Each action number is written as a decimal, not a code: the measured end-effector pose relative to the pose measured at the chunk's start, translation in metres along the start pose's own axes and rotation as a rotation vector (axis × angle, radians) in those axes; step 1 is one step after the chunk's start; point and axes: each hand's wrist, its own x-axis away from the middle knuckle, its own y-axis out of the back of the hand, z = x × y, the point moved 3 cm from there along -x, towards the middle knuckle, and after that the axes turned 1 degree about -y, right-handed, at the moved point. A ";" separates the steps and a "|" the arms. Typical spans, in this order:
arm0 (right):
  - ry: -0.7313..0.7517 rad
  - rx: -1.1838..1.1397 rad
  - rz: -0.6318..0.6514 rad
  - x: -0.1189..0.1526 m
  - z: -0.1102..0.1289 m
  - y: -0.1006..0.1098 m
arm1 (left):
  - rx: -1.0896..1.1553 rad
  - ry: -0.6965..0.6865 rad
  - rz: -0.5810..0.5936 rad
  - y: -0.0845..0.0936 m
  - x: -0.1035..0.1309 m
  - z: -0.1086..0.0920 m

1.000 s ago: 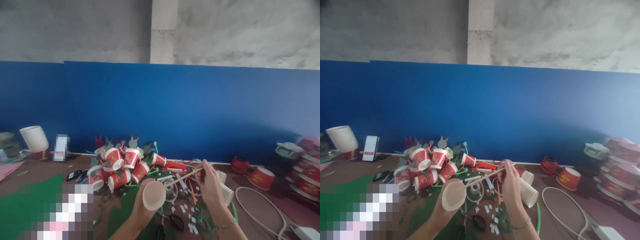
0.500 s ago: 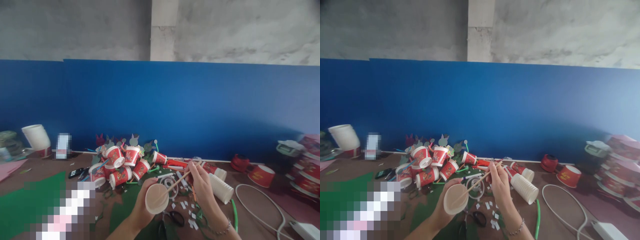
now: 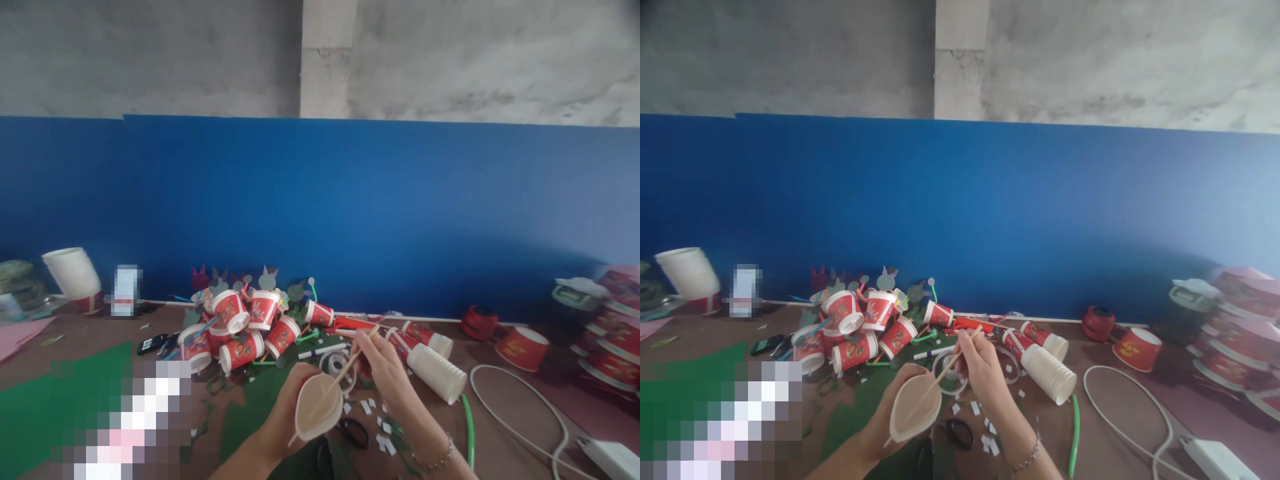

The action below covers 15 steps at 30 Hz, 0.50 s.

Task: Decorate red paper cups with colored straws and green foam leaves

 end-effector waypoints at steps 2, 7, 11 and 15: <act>-0.040 0.017 0.081 0.005 -0.005 -0.014 | 0.128 0.100 -0.061 0.003 -0.005 0.009; 0.021 0.050 0.083 0.006 -0.005 -0.018 | 0.257 0.160 -0.082 0.007 -0.016 0.020; 0.039 0.029 -0.079 -0.004 -0.004 0.003 | 0.087 0.079 -0.073 0.006 -0.013 0.020; 0.092 0.231 -0.035 -0.005 -0.012 -0.002 | -0.266 -0.086 -0.159 0.009 -0.008 0.015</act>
